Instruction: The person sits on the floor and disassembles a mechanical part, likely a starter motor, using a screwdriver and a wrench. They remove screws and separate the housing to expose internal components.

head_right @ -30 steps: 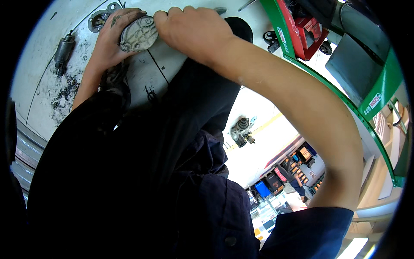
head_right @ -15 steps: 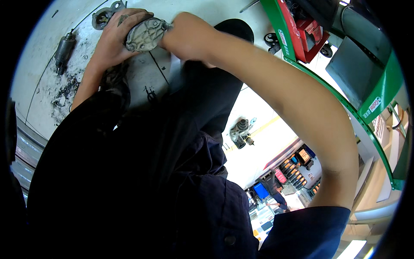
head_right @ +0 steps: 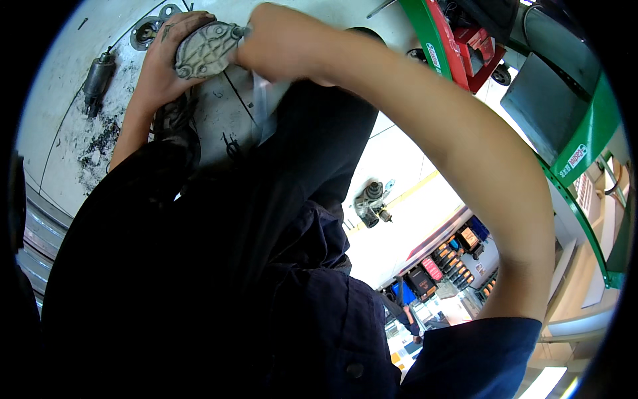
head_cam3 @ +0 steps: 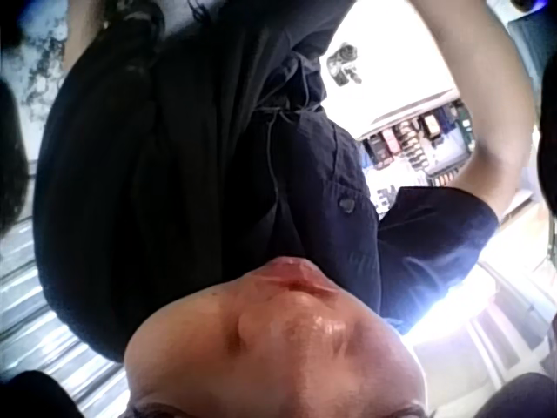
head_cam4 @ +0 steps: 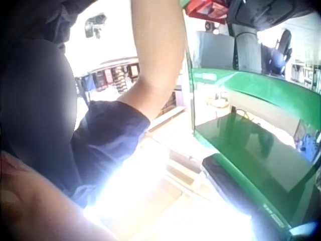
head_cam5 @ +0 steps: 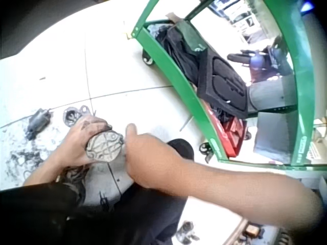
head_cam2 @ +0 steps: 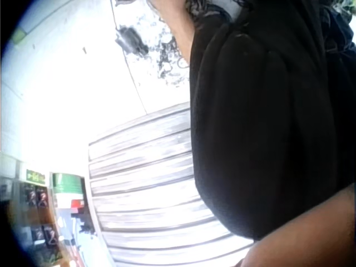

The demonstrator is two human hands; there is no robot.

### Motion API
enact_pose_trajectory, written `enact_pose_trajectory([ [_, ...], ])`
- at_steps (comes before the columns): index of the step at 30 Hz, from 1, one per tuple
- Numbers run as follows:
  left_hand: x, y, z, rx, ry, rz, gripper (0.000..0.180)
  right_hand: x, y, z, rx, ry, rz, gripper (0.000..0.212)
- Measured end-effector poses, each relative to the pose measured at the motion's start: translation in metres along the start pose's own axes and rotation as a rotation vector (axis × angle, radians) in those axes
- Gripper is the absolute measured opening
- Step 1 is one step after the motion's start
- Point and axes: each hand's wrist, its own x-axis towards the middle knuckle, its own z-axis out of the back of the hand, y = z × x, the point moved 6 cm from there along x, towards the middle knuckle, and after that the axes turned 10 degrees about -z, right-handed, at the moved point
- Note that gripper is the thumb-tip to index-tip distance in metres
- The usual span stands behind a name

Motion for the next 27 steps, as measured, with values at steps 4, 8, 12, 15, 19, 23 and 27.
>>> enact_pose_trajectory([
  [4,0.004,0.001,-0.006,-0.024,0.049,0.006,0.079,-0.017,0.021,-0.014,-0.441,-0.170,0.162,0.032],
  [8,0.005,-0.003,-0.003,-0.023,0.038,-0.023,0.078,-0.013,0.000,-0.040,0.846,0.179,-0.337,0.026],
  [12,0.003,0.001,-0.001,-0.023,0.022,0.040,0.079,-0.008,0.002,-0.008,-0.099,0.003,0.026,0.029],
  [15,0.004,0.004,-0.003,-0.002,0.027,0.052,0.080,-0.002,0.000,0.000,0.289,0.146,-0.055,0.022],
  [19,0.005,0.003,-0.001,-0.001,0.023,0.029,0.078,-0.001,0.002,0.002,0.727,0.500,-0.312,0.012],
  [23,0.008,0.002,-0.001,0.050,0.050,-0.013,0.076,-0.004,0.013,0.015,0.008,-0.176,0.177,0.011],
  [27,0.009,0.004,-0.006,0.044,0.107,0.013,0.075,0.000,-0.015,-0.035,0.903,0.462,-0.348,0.014],
])
